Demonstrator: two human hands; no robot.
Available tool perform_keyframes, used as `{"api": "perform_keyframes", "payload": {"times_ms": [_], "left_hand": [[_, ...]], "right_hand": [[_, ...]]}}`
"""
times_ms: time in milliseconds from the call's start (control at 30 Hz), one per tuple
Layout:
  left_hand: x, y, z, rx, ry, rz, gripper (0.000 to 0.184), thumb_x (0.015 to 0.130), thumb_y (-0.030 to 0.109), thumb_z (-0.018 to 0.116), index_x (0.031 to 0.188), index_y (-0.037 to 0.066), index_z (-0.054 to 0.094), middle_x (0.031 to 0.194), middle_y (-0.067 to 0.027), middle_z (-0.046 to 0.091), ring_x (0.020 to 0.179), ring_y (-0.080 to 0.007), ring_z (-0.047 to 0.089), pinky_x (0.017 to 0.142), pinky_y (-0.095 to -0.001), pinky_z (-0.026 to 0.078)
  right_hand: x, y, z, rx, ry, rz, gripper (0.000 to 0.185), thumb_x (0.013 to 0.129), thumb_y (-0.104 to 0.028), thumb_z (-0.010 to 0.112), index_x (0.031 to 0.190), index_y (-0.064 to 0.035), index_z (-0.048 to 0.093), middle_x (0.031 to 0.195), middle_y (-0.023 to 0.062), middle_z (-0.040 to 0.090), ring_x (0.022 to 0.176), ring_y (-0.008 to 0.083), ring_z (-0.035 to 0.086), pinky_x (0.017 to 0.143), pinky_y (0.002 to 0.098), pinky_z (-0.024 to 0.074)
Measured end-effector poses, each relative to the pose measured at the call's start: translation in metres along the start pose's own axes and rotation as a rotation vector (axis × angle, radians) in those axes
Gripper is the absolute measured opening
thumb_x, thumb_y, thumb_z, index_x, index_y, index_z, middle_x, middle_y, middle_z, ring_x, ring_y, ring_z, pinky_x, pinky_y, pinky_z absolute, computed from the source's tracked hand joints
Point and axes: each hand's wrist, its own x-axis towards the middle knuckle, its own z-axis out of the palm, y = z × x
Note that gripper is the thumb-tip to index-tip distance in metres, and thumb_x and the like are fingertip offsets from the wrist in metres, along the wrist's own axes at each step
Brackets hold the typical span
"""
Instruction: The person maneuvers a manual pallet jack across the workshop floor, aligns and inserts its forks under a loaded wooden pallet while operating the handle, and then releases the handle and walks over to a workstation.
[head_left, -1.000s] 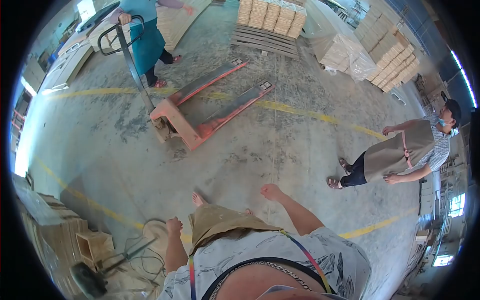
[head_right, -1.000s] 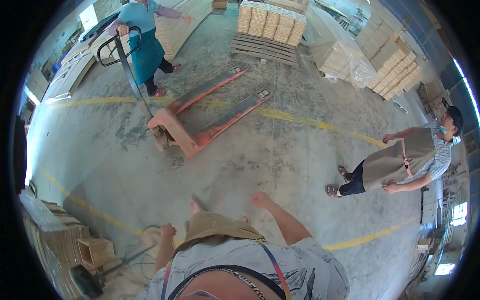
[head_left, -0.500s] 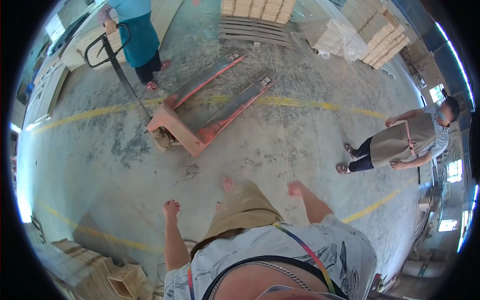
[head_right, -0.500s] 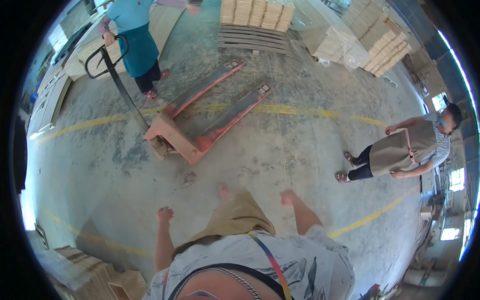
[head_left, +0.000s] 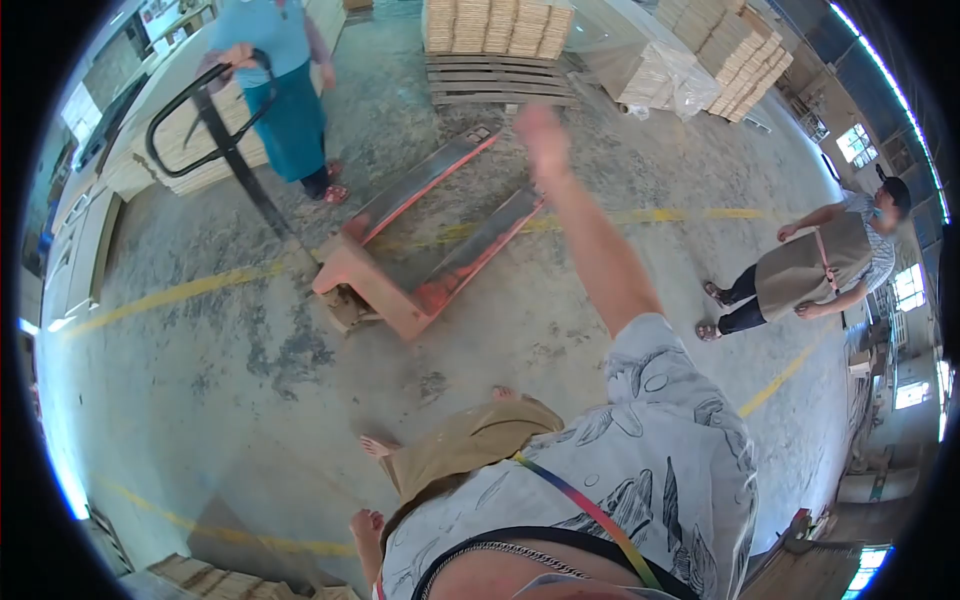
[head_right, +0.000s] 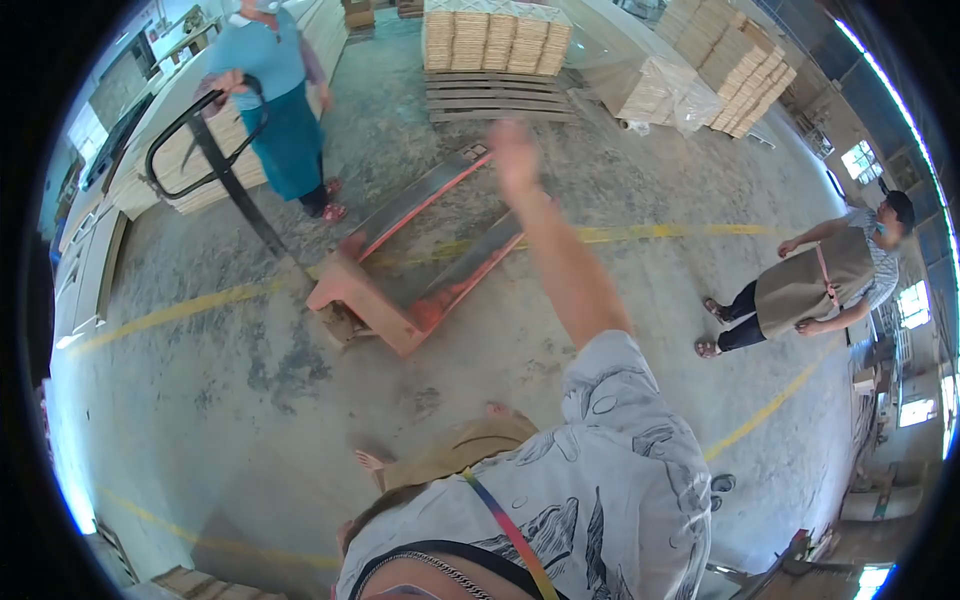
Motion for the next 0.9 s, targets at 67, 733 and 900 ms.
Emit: {"api": "perform_keyframes", "payload": {"times_ms": [67,733,900], "left_hand": [[0.021,0.01,-0.055,0.13,-0.054,0.167,0.029,0.096,0.022,0.059,0.073,0.005,0.065,0.065,-0.008,0.064,0.057,-0.02,0.061,0.048,-0.0309,0.047],[0.141,0.815,-0.017,-0.018,-0.17,1.44,0.043,0.105,0.029,0.057,0.14,0.004,0.053,0.115,-0.0082,0.065,0.097,-0.0136,0.061,0.089,-0.0291,0.049],[0.134,0.897,0.09,-0.01,-0.591,1.434,0.045,0.106,0.036,0.055,0.133,0.001,0.058,0.107,-0.0085,0.068,0.095,-0.0143,0.062,0.092,-0.0295,0.047]], "right_hand": [[-0.059,-0.074,0.103,0.077,-0.912,-0.193,0.03,0.102,-0.033,0.058,0.115,-0.009,0.071,0.105,0.0045,0.072,0.098,0.0169,0.066,0.091,0.036,0.0522],[0.0,-0.301,0.55,0.647,-0.475,0.188,0.052,0.102,-0.041,0.06,0.127,0.0046,0.06,0.111,0.0149,0.07,0.105,0.023,0.071,0.093,0.0352,0.0553],[-0.03,-0.298,0.52,0.301,-0.508,0.103,0.033,0.099,-0.031,0.063,0.116,-0.0026,0.066,0.085,0.0068,0.072,0.075,0.0151,0.071,0.07,0.0313,0.0561]]}}
